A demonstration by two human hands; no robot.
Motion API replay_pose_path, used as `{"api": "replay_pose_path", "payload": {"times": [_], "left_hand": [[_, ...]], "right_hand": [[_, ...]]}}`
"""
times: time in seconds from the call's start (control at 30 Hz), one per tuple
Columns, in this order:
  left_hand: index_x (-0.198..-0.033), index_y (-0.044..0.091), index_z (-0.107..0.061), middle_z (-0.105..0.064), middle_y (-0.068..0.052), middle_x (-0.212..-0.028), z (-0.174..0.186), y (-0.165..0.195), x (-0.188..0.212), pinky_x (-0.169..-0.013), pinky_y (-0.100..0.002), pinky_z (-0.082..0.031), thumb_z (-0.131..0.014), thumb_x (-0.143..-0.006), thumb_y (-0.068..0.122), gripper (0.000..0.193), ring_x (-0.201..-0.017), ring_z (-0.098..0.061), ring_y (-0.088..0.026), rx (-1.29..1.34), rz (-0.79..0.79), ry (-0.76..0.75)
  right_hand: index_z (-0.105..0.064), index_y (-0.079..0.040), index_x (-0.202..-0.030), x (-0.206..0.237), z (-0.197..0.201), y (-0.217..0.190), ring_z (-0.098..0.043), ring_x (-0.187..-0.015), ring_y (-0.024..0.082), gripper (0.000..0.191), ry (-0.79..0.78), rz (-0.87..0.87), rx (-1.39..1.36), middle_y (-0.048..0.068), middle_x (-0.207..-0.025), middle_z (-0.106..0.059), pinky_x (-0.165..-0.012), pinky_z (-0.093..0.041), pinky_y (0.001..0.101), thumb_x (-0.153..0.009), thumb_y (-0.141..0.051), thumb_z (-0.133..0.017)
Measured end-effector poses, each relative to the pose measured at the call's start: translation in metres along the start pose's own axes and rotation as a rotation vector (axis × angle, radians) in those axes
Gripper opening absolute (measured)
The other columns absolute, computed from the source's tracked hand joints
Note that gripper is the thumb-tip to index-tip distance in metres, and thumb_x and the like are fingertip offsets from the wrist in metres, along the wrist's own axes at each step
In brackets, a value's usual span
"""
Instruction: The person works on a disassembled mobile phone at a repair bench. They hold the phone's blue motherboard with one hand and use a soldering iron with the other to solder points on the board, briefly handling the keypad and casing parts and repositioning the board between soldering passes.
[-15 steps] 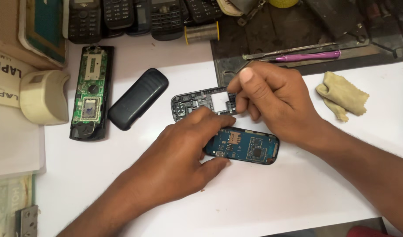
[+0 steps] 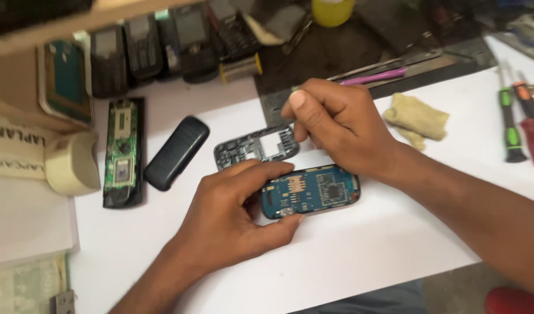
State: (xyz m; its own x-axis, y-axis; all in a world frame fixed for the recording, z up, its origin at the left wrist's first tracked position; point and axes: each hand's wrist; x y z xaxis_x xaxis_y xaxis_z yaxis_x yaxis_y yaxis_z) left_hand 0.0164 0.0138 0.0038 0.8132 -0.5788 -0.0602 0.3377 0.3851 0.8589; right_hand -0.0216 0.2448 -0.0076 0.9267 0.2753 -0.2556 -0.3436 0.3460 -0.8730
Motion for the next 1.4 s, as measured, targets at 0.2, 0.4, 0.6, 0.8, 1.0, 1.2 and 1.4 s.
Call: {"api": "replay_pose_path", "payload": {"times": [0.2, 0.4, 0.6, 0.8, 1.0, 1.2, 1.4], "left_hand": [[-0.119, 0.002, -0.073, -0.073, -0.002, -0.087, 0.048, 0.064, 0.058, -0.049, -0.022, -0.048, -0.088, -0.067, 0.022, 0.058, -0.061, -0.061, -0.007, 0.000, -0.110, 0.167], [-0.116, 0.000, -0.074, -0.074, -0.002, -0.081, 0.026, 0.168, 0.074, -0.049, -0.020, -0.047, -0.090, -0.063, 0.020, 0.059, -0.060, -0.063, -0.007, -0.002, -0.185, 0.184], [-0.111, 0.001, -0.076, -0.078, -0.003, -0.076, -0.024, 0.242, 0.060, -0.045, -0.021, -0.046, -0.090, -0.053, 0.018, 0.062, -0.058, -0.068, -0.008, -0.011, -0.185, 0.160], [-0.112, 0.001, -0.075, -0.078, -0.003, -0.078, -0.110, 0.319, 0.020, -0.047, -0.019, -0.047, -0.090, -0.054, 0.019, 0.063, -0.060, -0.070, -0.006, 0.034, -0.387, 0.071], [-0.115, 0.001, -0.074, -0.074, -0.003, -0.079, -0.214, 0.384, -0.007, -0.044, -0.021, -0.047, -0.090, -0.062, 0.018, 0.058, -0.055, -0.064, -0.006, 0.137, -0.518, -0.091], [-0.119, 0.001, -0.072, -0.072, -0.002, -0.087, -0.310, 0.469, -0.010, -0.050, -0.021, -0.052, -0.090, -0.070, 0.021, 0.056, -0.057, -0.062, -0.006, 0.190, -0.663, -0.186], [-0.118, 0.001, -0.072, -0.071, -0.003, -0.086, -0.398, 0.556, -0.020, -0.051, -0.023, -0.051, -0.089, -0.072, 0.023, 0.054, -0.058, -0.062, -0.007, 0.238, -0.740, -0.222]], "right_hand": [[-0.067, -0.003, -0.103, 0.006, 0.004, -0.122, -0.054, -0.059, 0.003, 0.039, 0.215, 0.093, -0.109, 0.001, -0.075, -0.067, -0.053, -0.044, 0.0191, -0.114, -0.034, -0.047], [-0.068, 0.000, -0.104, 0.092, 0.083, -0.210, -0.054, -0.059, 0.004, 0.043, 0.422, 0.072, -0.224, 0.006, -0.077, -0.068, -0.053, -0.043, 0.0193, -0.114, -0.034, -0.044], [-0.068, 0.002, -0.103, 0.188, 0.148, -0.240, -0.055, -0.059, 0.009, 0.050, 0.668, 0.065, -0.284, 0.010, -0.077, -0.067, -0.053, -0.043, 0.0222, -0.115, -0.038, -0.041], [-0.067, 0.003, -0.103, 0.294, 0.220, -0.238, -0.054, -0.055, 0.011, 0.050, 0.896, -0.002, -0.267, 0.013, -0.072, -0.066, -0.050, -0.042, 0.0237, -0.113, -0.038, -0.041], [-0.065, 0.004, -0.109, 0.400, 0.282, -0.230, -0.053, -0.057, 0.013, 0.047, 1.093, -0.007, -0.267, 0.013, -0.074, -0.065, -0.053, -0.042, 0.0253, -0.113, -0.037, -0.042], [-0.065, 0.002, -0.107, 0.505, 0.344, -0.243, -0.052, -0.054, 0.014, 0.041, 1.306, 0.023, -0.255, 0.012, -0.074, -0.064, -0.049, -0.040, 0.0261, -0.112, -0.032, -0.044], [-0.065, 0.000, -0.107, 0.590, 0.421, -0.256, -0.052, -0.056, 0.013, 0.038, 1.469, 0.040, -0.238, 0.010, -0.076, -0.064, -0.048, -0.038, 0.0264, -0.113, -0.032, -0.047]]}}
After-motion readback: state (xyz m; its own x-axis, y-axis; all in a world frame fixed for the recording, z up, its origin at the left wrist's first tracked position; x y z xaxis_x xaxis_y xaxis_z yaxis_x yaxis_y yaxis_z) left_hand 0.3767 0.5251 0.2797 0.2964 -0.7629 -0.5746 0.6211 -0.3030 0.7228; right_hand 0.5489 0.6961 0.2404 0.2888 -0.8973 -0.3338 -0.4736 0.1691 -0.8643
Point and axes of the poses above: each hand's wrist, its own x-axis away from the middle knuckle, its own z-axis out of the back of the hand, y = z × x
